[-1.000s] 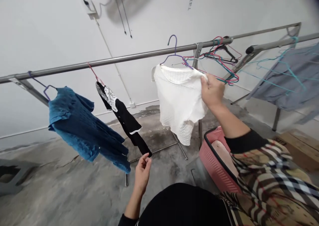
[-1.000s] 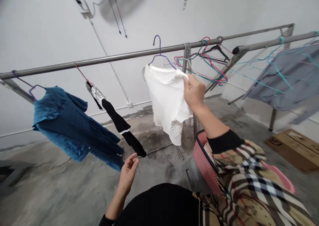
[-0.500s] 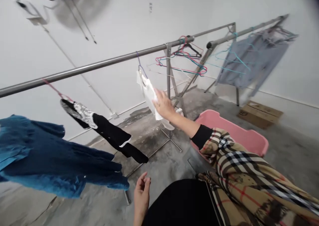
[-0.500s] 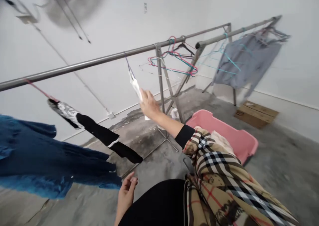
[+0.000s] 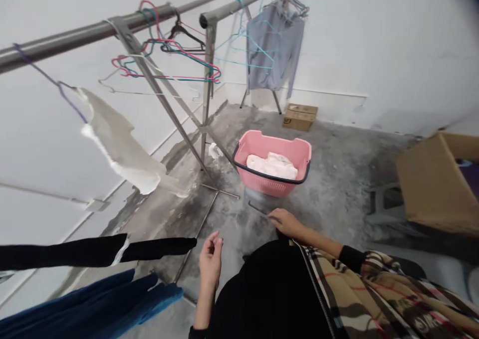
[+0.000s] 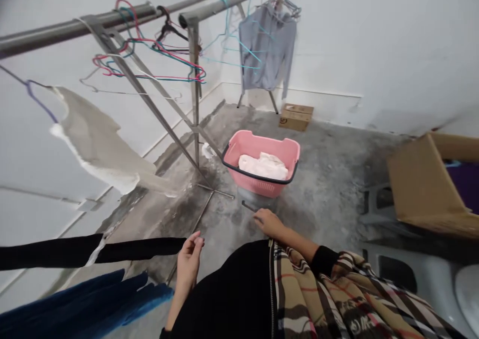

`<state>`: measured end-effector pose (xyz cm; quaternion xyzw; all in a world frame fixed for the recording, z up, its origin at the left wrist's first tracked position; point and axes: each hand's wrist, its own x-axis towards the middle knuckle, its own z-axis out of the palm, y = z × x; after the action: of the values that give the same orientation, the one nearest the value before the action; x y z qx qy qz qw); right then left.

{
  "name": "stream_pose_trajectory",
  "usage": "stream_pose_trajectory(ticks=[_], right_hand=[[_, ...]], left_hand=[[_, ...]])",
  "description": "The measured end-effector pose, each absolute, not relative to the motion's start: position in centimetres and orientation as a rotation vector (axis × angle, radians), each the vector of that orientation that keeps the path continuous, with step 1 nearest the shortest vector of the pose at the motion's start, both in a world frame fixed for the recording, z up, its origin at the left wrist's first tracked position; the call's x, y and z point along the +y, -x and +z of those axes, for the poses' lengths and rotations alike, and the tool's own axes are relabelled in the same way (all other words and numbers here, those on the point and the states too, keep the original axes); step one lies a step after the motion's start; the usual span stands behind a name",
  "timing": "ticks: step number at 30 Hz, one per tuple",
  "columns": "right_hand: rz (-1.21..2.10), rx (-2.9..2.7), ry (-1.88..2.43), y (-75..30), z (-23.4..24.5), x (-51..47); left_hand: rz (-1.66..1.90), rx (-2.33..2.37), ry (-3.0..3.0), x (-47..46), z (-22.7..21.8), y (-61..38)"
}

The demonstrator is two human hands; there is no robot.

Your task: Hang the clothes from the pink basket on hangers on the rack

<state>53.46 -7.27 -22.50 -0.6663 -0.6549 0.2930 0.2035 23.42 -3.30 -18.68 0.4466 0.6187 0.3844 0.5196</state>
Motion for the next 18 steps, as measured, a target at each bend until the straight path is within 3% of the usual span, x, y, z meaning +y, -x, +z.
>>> stream_pose_trajectory(ticks=[18], right_hand=[[0.902,-1.418,2.028,-79.5,-27.2,-21.3]], left_hand=[[0.644,1.331,-1.717,2.8,-17.9,-55.2]])
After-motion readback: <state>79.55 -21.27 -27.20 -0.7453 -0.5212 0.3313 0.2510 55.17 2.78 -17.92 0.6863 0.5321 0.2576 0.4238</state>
